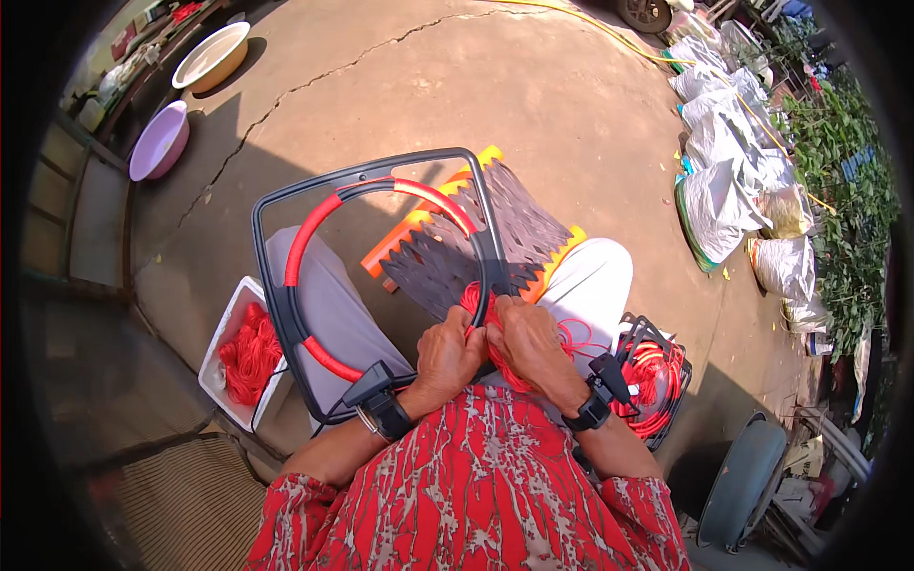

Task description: Wrapping a black and orange circular frame with red rope or twine by hand.

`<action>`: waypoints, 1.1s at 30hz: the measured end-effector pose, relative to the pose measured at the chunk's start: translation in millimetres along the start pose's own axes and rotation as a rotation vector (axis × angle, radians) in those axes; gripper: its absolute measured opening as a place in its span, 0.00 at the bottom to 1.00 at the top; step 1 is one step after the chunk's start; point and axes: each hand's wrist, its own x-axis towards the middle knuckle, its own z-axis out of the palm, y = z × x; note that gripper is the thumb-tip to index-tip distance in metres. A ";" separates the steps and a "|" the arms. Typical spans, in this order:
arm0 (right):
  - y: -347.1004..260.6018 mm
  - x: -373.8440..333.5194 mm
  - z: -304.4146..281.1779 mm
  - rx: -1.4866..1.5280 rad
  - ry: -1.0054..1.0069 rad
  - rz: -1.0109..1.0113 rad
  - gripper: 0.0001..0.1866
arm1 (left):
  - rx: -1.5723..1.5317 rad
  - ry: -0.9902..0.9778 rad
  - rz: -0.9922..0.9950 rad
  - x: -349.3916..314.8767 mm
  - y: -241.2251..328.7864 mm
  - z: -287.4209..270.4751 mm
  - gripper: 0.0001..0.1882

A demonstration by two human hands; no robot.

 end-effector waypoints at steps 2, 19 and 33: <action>0.9 12.7 1.7 0.025 0.324 -0.028 0.10 | -0.008 -0.003 -0.025 4.0 0.3 1.1 0.13; 8.6 30.8 29.0 0.176 0.396 -0.127 0.11 | -0.006 -0.074 -0.165 11.8 -12.0 7.7 0.13; 0.0 85.3 24.4 0.525 0.321 -0.097 0.14 | 0.121 -0.119 -0.077 3.3 -4.7 6.5 0.14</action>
